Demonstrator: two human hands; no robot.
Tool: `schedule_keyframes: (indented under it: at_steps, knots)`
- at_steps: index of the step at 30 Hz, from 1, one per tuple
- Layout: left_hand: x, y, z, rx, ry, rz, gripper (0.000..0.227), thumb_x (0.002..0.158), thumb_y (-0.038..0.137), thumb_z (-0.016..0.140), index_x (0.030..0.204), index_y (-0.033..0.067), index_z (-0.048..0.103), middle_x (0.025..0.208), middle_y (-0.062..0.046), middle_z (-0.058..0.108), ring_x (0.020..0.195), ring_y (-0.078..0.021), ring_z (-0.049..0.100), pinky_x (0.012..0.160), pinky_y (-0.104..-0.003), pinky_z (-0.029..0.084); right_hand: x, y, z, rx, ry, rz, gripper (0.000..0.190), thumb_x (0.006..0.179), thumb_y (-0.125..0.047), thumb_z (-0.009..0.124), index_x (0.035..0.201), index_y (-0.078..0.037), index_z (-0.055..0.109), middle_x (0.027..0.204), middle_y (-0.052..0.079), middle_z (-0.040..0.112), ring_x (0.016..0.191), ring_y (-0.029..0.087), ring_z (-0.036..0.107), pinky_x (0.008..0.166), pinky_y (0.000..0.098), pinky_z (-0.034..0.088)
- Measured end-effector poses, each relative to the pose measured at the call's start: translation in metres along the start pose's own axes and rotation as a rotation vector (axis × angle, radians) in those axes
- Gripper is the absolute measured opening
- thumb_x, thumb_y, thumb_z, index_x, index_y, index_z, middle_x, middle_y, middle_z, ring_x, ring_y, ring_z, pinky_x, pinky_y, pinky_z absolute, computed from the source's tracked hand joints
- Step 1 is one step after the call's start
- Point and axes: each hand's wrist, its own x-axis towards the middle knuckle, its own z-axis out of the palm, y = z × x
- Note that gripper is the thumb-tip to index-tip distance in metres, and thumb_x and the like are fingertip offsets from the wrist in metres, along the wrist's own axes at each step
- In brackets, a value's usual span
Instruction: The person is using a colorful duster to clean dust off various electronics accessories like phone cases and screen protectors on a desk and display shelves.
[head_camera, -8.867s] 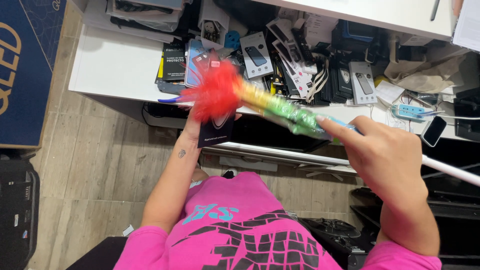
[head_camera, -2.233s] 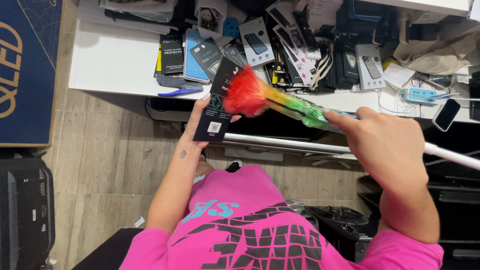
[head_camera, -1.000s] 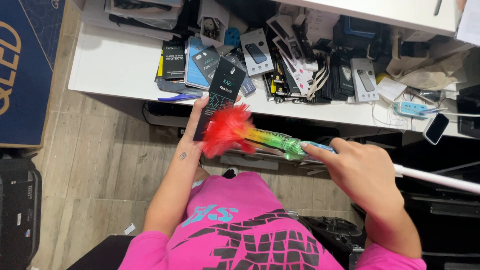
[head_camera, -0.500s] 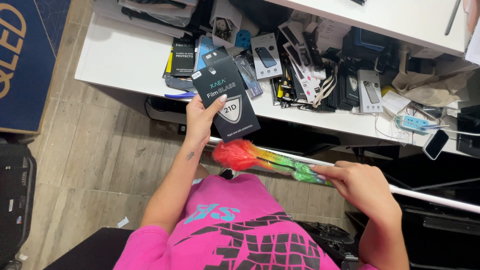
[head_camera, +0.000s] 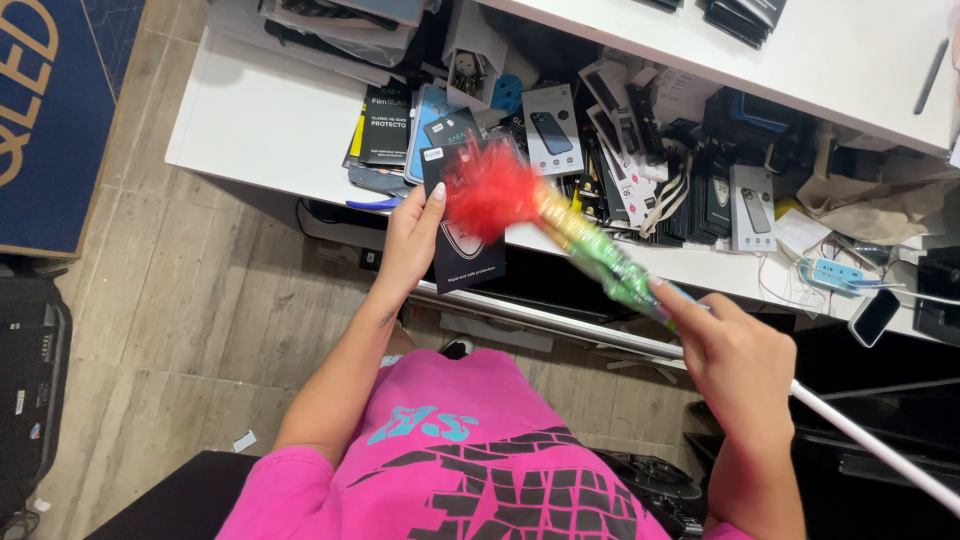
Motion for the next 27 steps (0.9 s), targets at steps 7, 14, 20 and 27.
schedule_keyframes:
  at_steps: [7,14,20,27]
  knots:
    - [0.034,0.003,-0.023,0.238,-0.043,0.105,0.038,0.113,0.043,0.043,0.089,0.0152,0.053,0.076,0.008,0.045,0.072,-0.0066,0.041,0.066,-0.026,0.034,0.050,-0.017,-0.007,-0.063,0.002,-0.026,0.039,0.105,-0.043,0.061,0.142,-0.054,0.063,0.076,-0.005,0.054,0.055,0.024,0.063,0.043,0.0395,0.038]
    - [0.074,0.027,-0.053,0.261,0.043,0.108,0.039,0.112,0.043,0.048,0.082,0.0176,0.044,0.073,0.009,0.038,0.070,-0.0050,0.037,0.065,-0.026,0.033,0.077,-0.026,0.006,0.179,-0.414,0.049,0.043,0.098,-0.044,0.054,0.135,-0.063,0.063,0.078,-0.013,0.064,0.072,0.019,0.070,0.056,0.0405,0.048]
    - [0.122,0.089,-0.070,0.355,0.146,0.143,0.038,0.111,0.035,0.044,0.142,0.0152,0.052,0.083,0.001,0.067,0.054,-0.0072,0.046,0.049,-0.028,0.034,0.063,-0.023,0.029,0.834,-0.297,0.238,0.038,0.092,-0.023,0.070,0.126,-0.031,0.084,0.092,-0.008,0.089,0.078,0.006,0.076,0.076,0.0199,0.050]
    - [0.271,0.160,-0.055,0.547,0.164,0.547,0.039,0.115,0.015,0.043,0.154,0.0202,0.041,0.108,-0.002,0.074,0.054,-0.0130,0.042,0.057,-0.035,0.037,0.048,-0.044,0.067,0.922,-0.303,0.443,0.037,0.090,-0.020,0.072,0.124,-0.025,0.085,0.125,-0.005,0.088,0.111,0.008,0.081,0.095,0.0226,0.055]
